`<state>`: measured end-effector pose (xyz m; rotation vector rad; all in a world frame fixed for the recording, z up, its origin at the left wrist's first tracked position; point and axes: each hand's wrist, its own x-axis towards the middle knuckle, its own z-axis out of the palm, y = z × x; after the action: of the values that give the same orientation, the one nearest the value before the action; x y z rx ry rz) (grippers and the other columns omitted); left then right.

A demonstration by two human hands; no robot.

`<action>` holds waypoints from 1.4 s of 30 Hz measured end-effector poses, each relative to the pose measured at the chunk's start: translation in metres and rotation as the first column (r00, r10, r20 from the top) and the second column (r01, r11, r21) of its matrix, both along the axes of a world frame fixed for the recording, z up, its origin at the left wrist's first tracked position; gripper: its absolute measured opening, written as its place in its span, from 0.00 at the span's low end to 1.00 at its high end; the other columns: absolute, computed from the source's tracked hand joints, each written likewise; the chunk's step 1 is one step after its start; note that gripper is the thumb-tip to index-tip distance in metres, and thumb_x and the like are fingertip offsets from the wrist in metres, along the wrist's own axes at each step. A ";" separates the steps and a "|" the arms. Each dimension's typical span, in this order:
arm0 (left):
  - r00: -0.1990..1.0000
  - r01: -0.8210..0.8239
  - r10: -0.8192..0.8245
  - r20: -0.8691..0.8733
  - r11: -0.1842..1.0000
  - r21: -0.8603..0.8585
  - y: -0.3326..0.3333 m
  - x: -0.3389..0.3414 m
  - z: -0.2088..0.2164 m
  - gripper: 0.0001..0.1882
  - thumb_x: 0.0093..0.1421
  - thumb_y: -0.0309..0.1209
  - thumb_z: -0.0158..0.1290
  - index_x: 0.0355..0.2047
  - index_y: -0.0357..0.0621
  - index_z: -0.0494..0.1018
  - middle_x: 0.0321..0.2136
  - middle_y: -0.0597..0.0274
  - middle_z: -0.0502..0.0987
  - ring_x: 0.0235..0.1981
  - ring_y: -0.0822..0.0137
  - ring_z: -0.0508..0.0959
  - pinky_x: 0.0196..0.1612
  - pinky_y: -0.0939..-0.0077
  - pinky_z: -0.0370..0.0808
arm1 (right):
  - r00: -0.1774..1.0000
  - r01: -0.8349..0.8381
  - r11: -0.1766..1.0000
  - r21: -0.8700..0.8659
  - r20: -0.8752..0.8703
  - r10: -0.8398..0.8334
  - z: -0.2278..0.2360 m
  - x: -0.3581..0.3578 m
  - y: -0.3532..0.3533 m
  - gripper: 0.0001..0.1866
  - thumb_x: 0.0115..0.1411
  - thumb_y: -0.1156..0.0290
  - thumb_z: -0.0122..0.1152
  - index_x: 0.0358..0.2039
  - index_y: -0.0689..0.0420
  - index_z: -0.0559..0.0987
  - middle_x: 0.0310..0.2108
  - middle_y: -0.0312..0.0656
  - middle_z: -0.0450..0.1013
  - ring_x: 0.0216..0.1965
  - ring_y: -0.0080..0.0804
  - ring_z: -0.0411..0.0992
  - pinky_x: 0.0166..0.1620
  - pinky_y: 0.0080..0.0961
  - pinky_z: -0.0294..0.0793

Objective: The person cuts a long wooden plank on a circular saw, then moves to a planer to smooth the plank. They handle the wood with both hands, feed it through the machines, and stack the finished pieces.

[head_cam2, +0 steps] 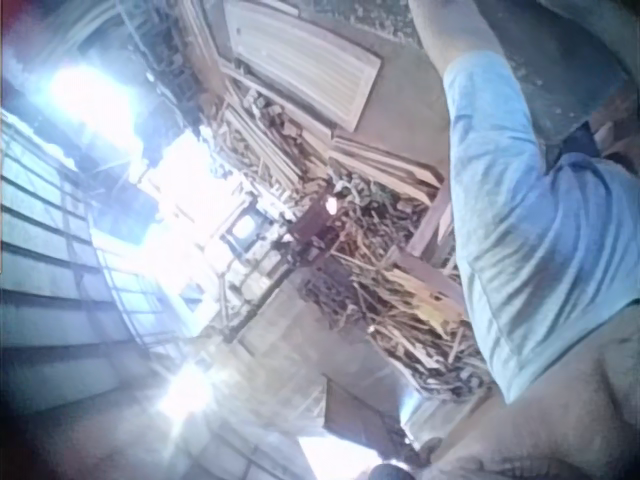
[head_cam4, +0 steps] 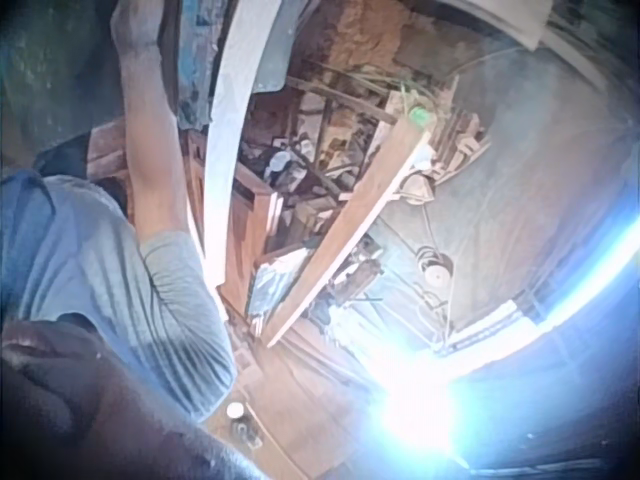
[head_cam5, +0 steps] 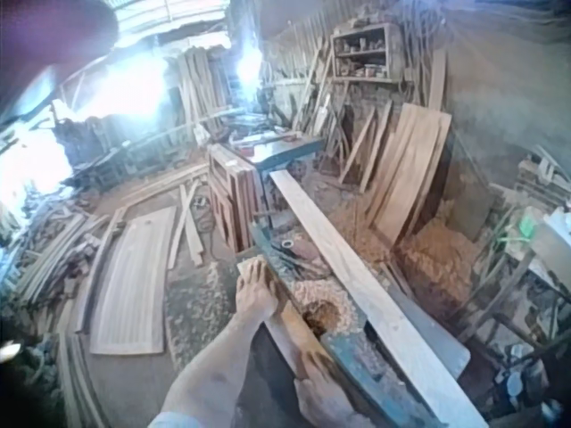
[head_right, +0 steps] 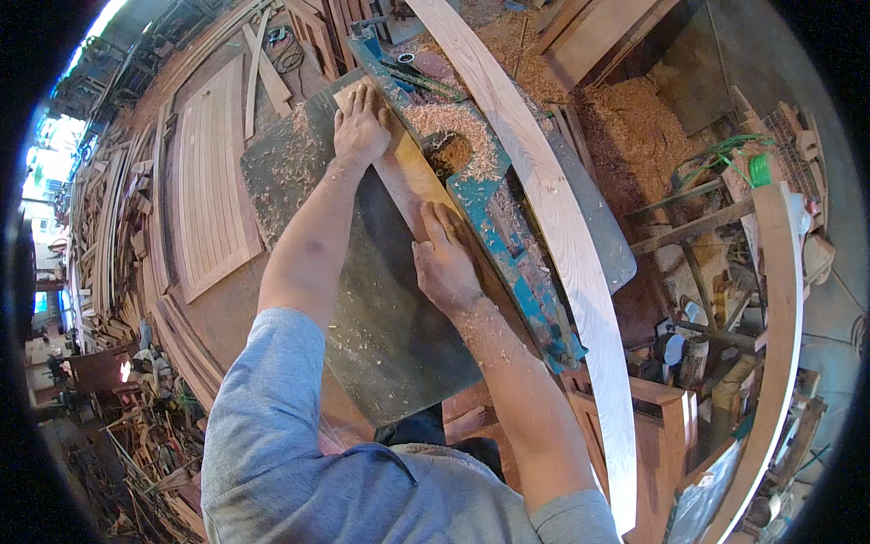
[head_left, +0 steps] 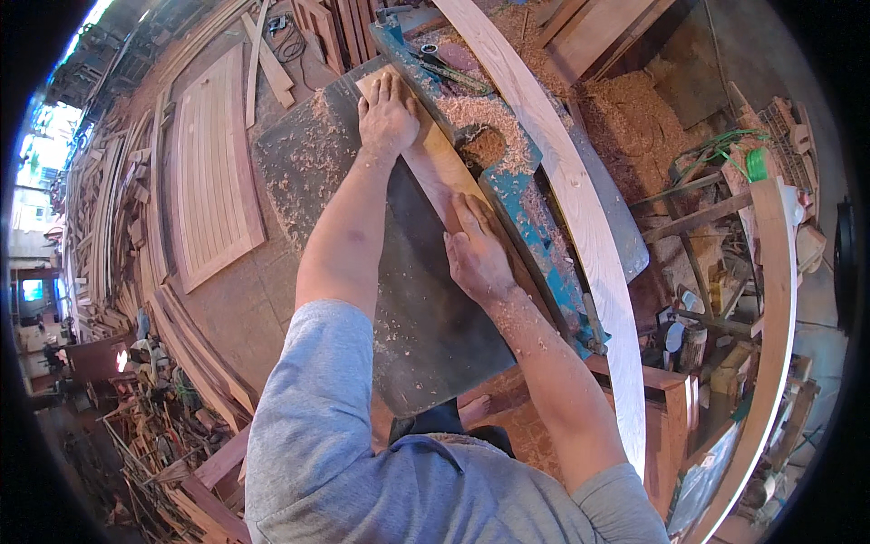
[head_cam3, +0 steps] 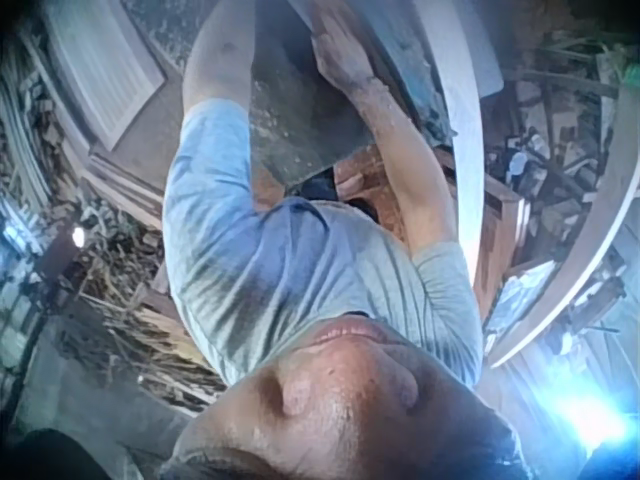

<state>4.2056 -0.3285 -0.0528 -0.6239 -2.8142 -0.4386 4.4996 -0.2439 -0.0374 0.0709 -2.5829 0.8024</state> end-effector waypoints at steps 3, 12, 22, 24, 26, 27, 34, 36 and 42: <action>0.999 -0.026 0.021 0.043 0.993 0.113 -0.006 -0.016 0.000 0.31 0.75 0.42 0.40 0.74 0.43 0.61 0.77 0.54 0.58 0.78 0.52 0.55 0.78 0.48 0.52 | 0.999 -0.032 0.996 0.081 0.032 0.030 0.000 -0.026 -0.002 0.11 0.67 0.74 0.61 0.39 0.74 0.79 0.68 0.65 0.66 0.70 0.64 0.63 0.72 0.49 0.63; 0.984 0.025 -0.070 0.166 0.965 0.262 -0.058 0.297 0.032 0.38 0.65 0.34 0.55 0.73 0.35 0.59 0.74 0.40 0.59 0.75 0.37 0.57 0.76 0.35 0.48 | 1.000 -0.014 0.966 0.259 -0.011 0.017 -0.017 -0.102 -0.008 0.16 0.68 0.67 0.60 0.33 0.71 0.82 0.67 0.63 0.67 0.71 0.59 0.62 0.74 0.50 0.60; 0.918 0.146 -0.173 0.356 0.984 0.101 0.015 0.349 0.032 0.44 0.67 0.55 0.52 0.76 0.46 0.57 0.78 0.37 0.47 0.76 0.20 0.36 0.76 0.30 0.35 | 0.998 -0.021 0.979 0.205 -0.049 0.032 -0.018 -0.170 -0.015 0.18 0.71 0.66 0.55 0.37 0.70 0.85 0.67 0.63 0.67 0.71 0.58 0.63 0.74 0.47 0.61; 0.924 0.137 -0.176 0.340 0.981 0.134 0.013 0.345 0.030 0.44 0.67 0.54 0.52 0.76 0.45 0.57 0.77 0.37 0.48 0.76 0.20 0.36 0.76 0.30 0.35 | 0.999 -0.031 0.977 0.209 -0.037 0.039 -0.019 -0.175 -0.016 0.18 0.71 0.67 0.55 0.38 0.70 0.85 0.67 0.63 0.67 0.71 0.58 0.62 0.74 0.46 0.60; 0.928 0.137 -0.172 0.331 0.982 0.128 0.012 0.341 0.027 0.44 0.67 0.54 0.52 0.76 0.45 0.57 0.77 0.37 0.48 0.76 0.20 0.36 0.76 0.30 0.35 | 0.998 -0.041 0.978 0.206 -0.027 0.048 -0.018 -0.181 -0.016 0.17 0.71 0.67 0.55 0.39 0.70 0.85 0.67 0.63 0.67 0.72 0.59 0.62 0.75 0.46 0.59; 0.931 0.145 -0.171 0.322 0.984 0.103 0.012 0.337 0.025 0.44 0.66 0.54 0.52 0.76 0.45 0.57 0.77 0.36 0.48 0.76 0.20 0.36 0.76 0.30 0.35 | 0.999 -0.043 0.976 0.215 -0.015 0.047 -0.018 -0.186 -0.016 0.17 0.71 0.67 0.55 0.40 0.70 0.85 0.67 0.64 0.67 0.72 0.58 0.62 0.75 0.45 0.59; 0.951 0.187 -0.195 0.242 0.981 0.053 0.006 0.297 0.009 0.43 0.67 0.52 0.52 0.76 0.43 0.58 0.77 0.34 0.48 0.76 0.21 0.39 0.77 0.31 0.37 | 0.996 -0.080 0.872 0.482 0.061 0.058 -0.020 -0.231 -0.020 0.19 0.71 0.65 0.53 0.44 0.68 0.86 0.64 0.66 0.70 0.71 0.57 0.63 0.76 0.43 0.56; 0.957 0.188 -0.190 0.218 0.982 0.030 0.004 0.285 0.007 0.43 0.67 0.52 0.52 0.75 0.41 0.58 0.76 0.33 0.49 0.76 0.21 0.40 0.76 0.31 0.39 | 0.997 -0.063 0.907 0.416 0.061 0.041 -0.022 -0.244 -0.024 0.20 0.71 0.64 0.53 0.45 0.68 0.86 0.63 0.66 0.70 0.71 0.56 0.63 0.76 0.42 0.56; 0.968 0.131 -0.165 0.188 0.975 0.178 0.001 0.248 0.011 0.34 0.69 0.45 0.50 0.71 0.43 0.65 0.73 0.44 0.62 0.78 0.42 0.49 0.79 0.38 0.36 | 0.989 -0.122 0.888 0.444 0.129 0.071 -0.026 -0.289 -0.031 0.18 0.67 0.68 0.55 0.43 0.69 0.86 0.63 0.67 0.71 0.70 0.58 0.63 0.75 0.41 0.57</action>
<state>4.4538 -0.3275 -0.0413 -0.7986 -2.8876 -0.7967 4.2110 -0.2751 -0.0634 0.3053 -2.8384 0.2232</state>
